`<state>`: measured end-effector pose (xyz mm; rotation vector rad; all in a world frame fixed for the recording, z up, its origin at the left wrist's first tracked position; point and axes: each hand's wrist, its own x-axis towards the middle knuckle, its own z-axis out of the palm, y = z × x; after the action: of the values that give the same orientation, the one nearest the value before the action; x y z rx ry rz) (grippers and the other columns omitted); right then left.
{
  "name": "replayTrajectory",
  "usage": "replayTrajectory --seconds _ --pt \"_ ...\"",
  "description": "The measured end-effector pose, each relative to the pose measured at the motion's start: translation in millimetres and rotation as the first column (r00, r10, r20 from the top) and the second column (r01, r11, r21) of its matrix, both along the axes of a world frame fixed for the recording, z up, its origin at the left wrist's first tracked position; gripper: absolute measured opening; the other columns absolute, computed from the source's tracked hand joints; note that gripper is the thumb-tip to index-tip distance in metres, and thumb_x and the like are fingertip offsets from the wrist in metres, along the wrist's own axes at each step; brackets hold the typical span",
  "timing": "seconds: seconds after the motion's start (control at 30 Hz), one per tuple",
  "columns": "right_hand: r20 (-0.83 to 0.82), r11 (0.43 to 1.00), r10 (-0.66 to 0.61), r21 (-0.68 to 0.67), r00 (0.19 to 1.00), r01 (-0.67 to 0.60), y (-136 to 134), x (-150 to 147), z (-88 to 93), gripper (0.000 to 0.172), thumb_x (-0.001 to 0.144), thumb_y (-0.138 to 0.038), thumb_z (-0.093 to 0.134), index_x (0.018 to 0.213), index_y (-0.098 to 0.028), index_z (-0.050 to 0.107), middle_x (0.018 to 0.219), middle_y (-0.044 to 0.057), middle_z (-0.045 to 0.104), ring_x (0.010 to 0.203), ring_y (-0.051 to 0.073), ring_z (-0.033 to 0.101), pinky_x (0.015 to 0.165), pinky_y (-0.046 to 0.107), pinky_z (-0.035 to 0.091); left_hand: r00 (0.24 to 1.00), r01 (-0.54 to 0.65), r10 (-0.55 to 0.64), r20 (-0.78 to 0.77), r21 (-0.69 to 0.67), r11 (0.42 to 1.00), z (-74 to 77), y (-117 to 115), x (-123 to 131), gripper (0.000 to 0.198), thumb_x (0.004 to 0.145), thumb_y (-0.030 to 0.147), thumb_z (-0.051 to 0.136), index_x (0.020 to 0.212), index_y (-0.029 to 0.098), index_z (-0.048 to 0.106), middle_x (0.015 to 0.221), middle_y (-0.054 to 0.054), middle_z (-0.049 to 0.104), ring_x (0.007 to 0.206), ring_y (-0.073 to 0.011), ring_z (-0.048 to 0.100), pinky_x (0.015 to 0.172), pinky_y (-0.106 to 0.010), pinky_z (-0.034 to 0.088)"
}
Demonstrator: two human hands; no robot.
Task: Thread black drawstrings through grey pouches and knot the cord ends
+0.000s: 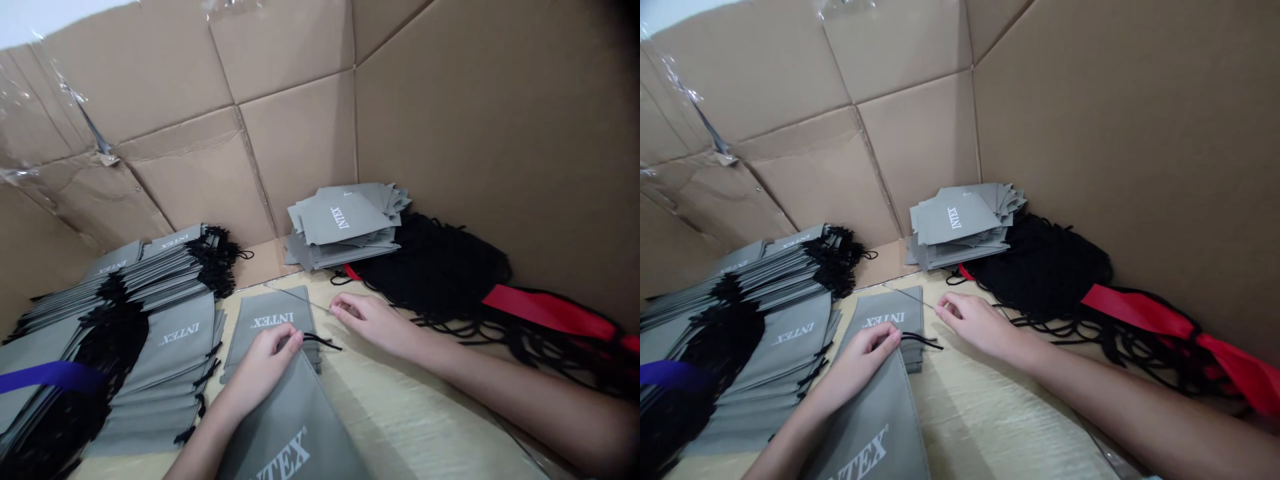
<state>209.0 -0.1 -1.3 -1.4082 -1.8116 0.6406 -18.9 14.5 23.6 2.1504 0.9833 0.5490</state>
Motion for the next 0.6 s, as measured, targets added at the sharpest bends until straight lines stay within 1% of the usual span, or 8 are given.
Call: replayTrajectory --seconds 0.07,0.13,0.2,0.27,0.33,0.43,0.5,0.6 --pt "0.081 0.996 0.038 0.075 0.996 -0.044 -6.8 -4.2 4.5 0.034 0.088 -0.047 0.043 0.104 -0.021 0.059 0.096 0.006 0.059 0.077 0.018 0.054 0.071 0.031 0.039 0.999 0.045 -0.044 0.01 -0.069 0.997 1.1 -1.2 -0.1 0.035 0.088 0.046 0.036 0.066 0.019 0.04 0.064 0.004 0.036 0.064 -0.0134 0.036 0.059 -0.023 0.029" --pt "0.118 0.982 0.162 0.082 0.98 -0.172 -12.5 -8.3 6.4 0.036 0.09 -0.046 0.04 0.111 -0.023 0.056 0.109 0.007 0.052 0.096 0.02 0.051 0.086 0.034 0.037 0.998 0.067 -0.067 0.001 -0.117 0.991 1.5 -3.1 0.3 0.035 0.088 0.047 0.035 0.066 0.019 0.038 0.064 0.004 0.032 0.063 -0.0128 0.033 0.058 -0.023 0.028" --pt "0.161 0.951 0.296 0.044 0.941 -0.307 -16.6 -12.1 6.0 0.036 0.091 -0.047 0.036 0.105 -0.023 0.059 0.111 0.007 0.048 0.11 0.022 0.041 0.095 0.037 0.031 0.997 0.077 -0.078 -0.004 -0.138 0.987 1.4 -4.7 1.1 0.035 0.088 0.047 0.035 0.066 0.019 0.038 0.064 0.004 0.03 0.063 -0.0126 0.031 0.058 -0.023 0.027" --pt "0.191 0.924 0.376 0.0 0.907 -0.383 -19.1 -14.9 5.3 0.037 0.092 -0.047 0.034 0.092 -0.023 0.062 0.111 0.007 0.046 0.114 0.022 0.035 0.098 0.038 0.028 0.997 0.078 -0.079 0.0 -0.145 0.986 0.9 -5.5 2.1 0.035 0.088 0.047 0.035 0.067 0.019 0.038 0.065 0.004 0.03 0.064 -0.0126 0.031 0.058 -0.023 0.027" --pt "0.206 0.919 0.387 -0.01 0.899 -0.394 -20.4 -16.4 6.1 0.039 0.092 -0.047 0.032 0.083 -0.022 0.06 0.11 0.006 0.046 0.111 0.022 0.035 0.097 0.038 0.029 0.998 0.066 -0.066 0.002 -0.149 0.987 0.2 -5.6 3.1 0.035 0.088 0.045 0.035 0.066 0.019 0.037 0.065 0.004 0.031 0.065 -0.0126 0.031 0.059 -0.023 0.027" --pt "0.195 0.938 0.336 0.014 0.921 -0.345 -21.6 -16.5 10.1 0.037 0.093 -0.045 0.029 0.084 -0.022 0.057 0.102 0.004 0.051 0.101 0.02 0.04 0.092 0.037 0.032 1.0 0.018 -0.019 -0.005 -0.115 0.993 -1.1 -5.0 4.2 0.034 0.088 0.043 0.035 0.064 0.019 0.035 0.064 0.004 0.03 0.064 -0.0124 0.031 0.058 -0.023 0.026" --pt "0.165 0.953 0.298 0.004 0.94 -0.303 -22.9 -16.1 12.4 0.036 0.094 -0.045 0.027 0.09 -0.023 0.055 0.099 0.004 0.053 0.099 0.02 0.042 0.09 0.036 0.033 1.0 0.008 -0.008 0.007 -0.093 0.996 -2.2 -4.7 4.6 0.034 0.088 0.043 0.035 0.064 0.019 0.034 0.064 0.005 0.029 0.064 -0.0121 0.03 0.058 -0.022 0.026" --pt "0.172 0.957 0.29 -0.025 0.942 -0.29 -25.0 -17.2 12.1 0.034 0.092 -0.049 0.032 0.107 -0.026 0.051 0.107 0.004 0.053 0.103 0.022 0.041 0.091 0.039 0.031 0.998 0.04 -0.036 0.044 -0.113 0.993 -3.9 -4.8 5.0 0.035 0.088 0.045 0.036 0.064 0.019 0.034 0.064 0.004 0.028 0.063 -0.0117 0.029 0.057 -0.022 0.025"
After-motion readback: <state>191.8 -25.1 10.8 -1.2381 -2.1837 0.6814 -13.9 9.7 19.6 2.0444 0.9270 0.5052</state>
